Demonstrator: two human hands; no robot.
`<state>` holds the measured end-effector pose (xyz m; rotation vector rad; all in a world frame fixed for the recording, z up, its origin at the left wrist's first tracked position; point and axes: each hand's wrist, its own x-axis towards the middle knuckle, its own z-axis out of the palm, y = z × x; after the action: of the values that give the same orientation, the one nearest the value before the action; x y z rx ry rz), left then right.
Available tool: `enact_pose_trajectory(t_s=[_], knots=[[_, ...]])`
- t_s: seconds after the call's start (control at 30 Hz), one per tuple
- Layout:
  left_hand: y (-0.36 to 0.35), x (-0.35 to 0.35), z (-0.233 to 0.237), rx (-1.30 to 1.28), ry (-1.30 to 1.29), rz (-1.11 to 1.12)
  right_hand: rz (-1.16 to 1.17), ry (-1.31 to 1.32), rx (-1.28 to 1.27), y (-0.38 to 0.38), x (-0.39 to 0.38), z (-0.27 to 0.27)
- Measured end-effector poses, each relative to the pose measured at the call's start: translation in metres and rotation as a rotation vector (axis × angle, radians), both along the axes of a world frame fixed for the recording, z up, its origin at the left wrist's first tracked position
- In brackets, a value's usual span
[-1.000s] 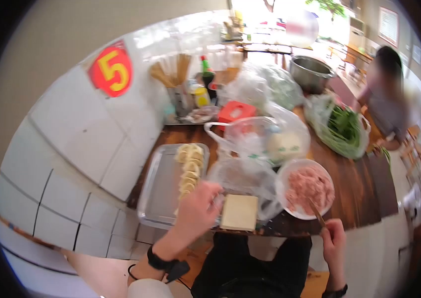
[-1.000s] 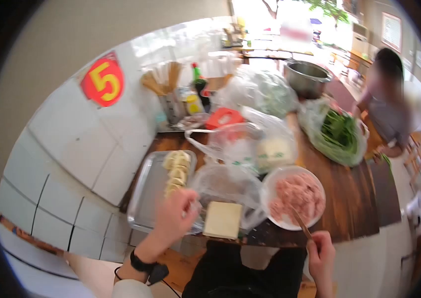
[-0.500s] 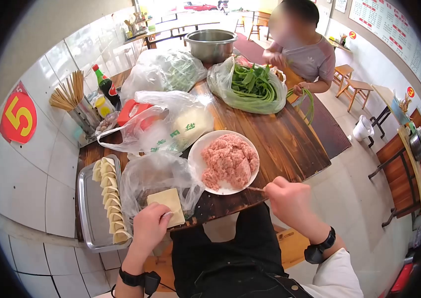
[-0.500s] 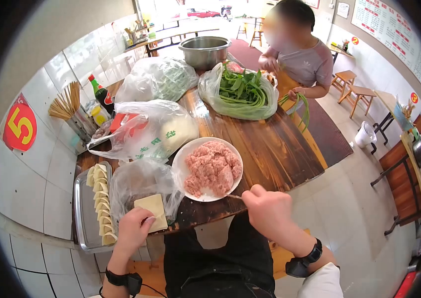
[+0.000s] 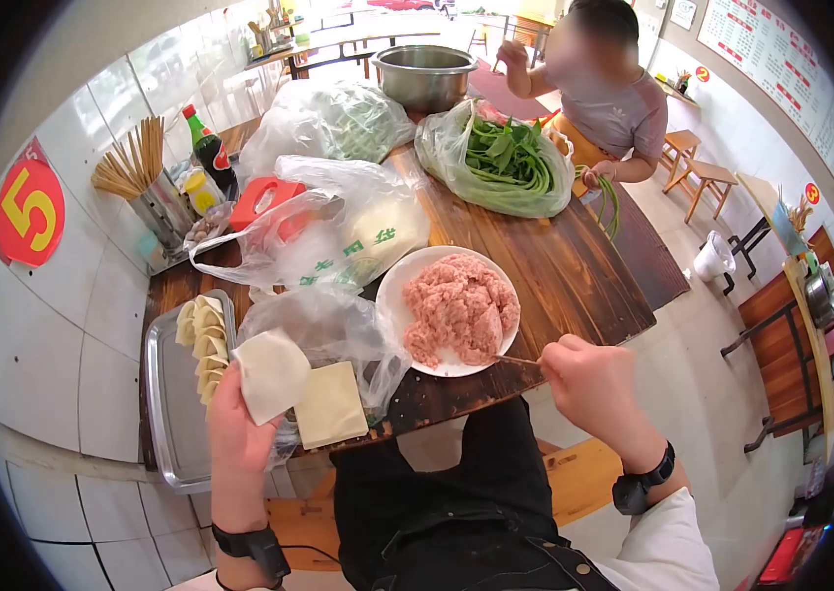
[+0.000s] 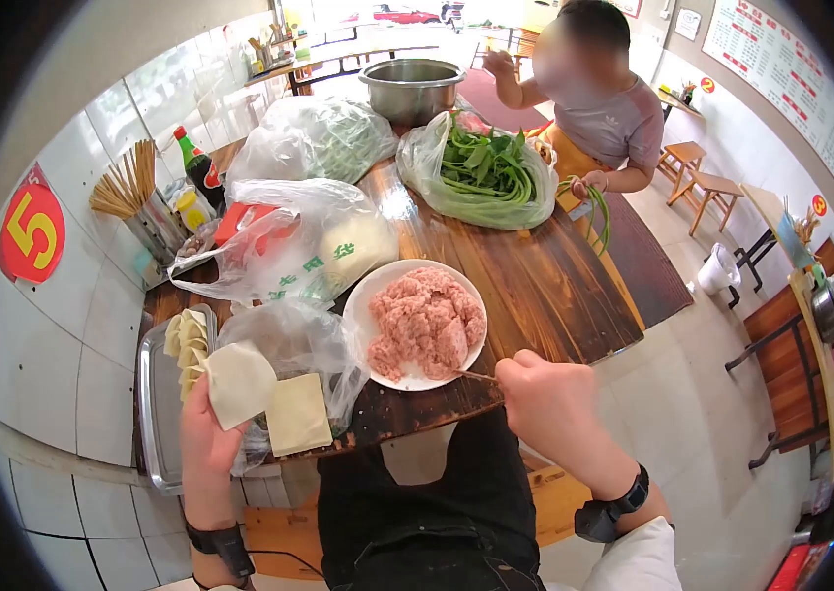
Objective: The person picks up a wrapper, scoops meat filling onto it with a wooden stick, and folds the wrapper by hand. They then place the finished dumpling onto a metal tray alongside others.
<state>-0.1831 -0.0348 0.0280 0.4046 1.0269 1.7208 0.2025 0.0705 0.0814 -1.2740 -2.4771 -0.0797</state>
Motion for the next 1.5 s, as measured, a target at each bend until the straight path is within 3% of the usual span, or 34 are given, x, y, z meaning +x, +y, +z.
enact_pose_trajectory(t_s=[0.03, 0.13, 0.3, 0.5, 0.6, 0.8, 1.0, 1.1, 1.17, 1.23, 1.33, 1.5], knots=[[-0.003, 0.007, 0.013, -0.011, -0.281, 0.013, 0.044, -0.005, -0.008, 0.000, -0.001, -0.002], [-0.014, 0.037, 0.033, 0.034, -0.377, -0.099, 0.070, 0.047, -0.053, -0.001, -0.009, -0.003], [-0.024, 0.105, 0.007, -0.160, -0.435, -0.231, 0.088, 0.118, -0.016, 0.015, -0.007, -0.010], [-0.012, 0.170, -0.038, -0.300, -0.698, -0.388, 0.134, 0.058, -0.056, 0.022, -0.007, -0.014], [0.001, 0.180, -0.042, -0.280, -0.726, -0.318, 0.111, 0.107, -0.006, 0.027, -0.005, -0.013], [0.030, 0.186, -0.039, -0.171, -0.727, -0.224, 0.129, 0.074, -0.145, 0.021, -0.006, -0.009], [0.037, 0.184, -0.030, -0.157, -0.745, -0.234, 0.180, 0.311, -0.281, -0.001, 0.002, -0.015], [0.039, 0.183, -0.034, -0.158, -0.811, -0.220, 0.144, 0.243, -0.157, -0.028, 0.004, -0.040], [0.038, 0.183, -0.035, -0.171, -0.819, -0.219, 0.124, 0.226, 0.065, -0.041, 0.006, -0.058], [0.035, 0.183, -0.034, -0.183, -0.821, -0.218, 0.145, 0.232, 0.096, -0.044, 0.015, -0.063], [0.031, 0.184, -0.033, -0.201, -0.762, -0.224, 0.153, 0.281, 0.069, -0.041, 0.029, -0.061], [0.029, 0.183, -0.037, -0.158, -0.759, -0.244, 0.025, 0.577, -0.218, -0.036, 0.023, -0.044]])
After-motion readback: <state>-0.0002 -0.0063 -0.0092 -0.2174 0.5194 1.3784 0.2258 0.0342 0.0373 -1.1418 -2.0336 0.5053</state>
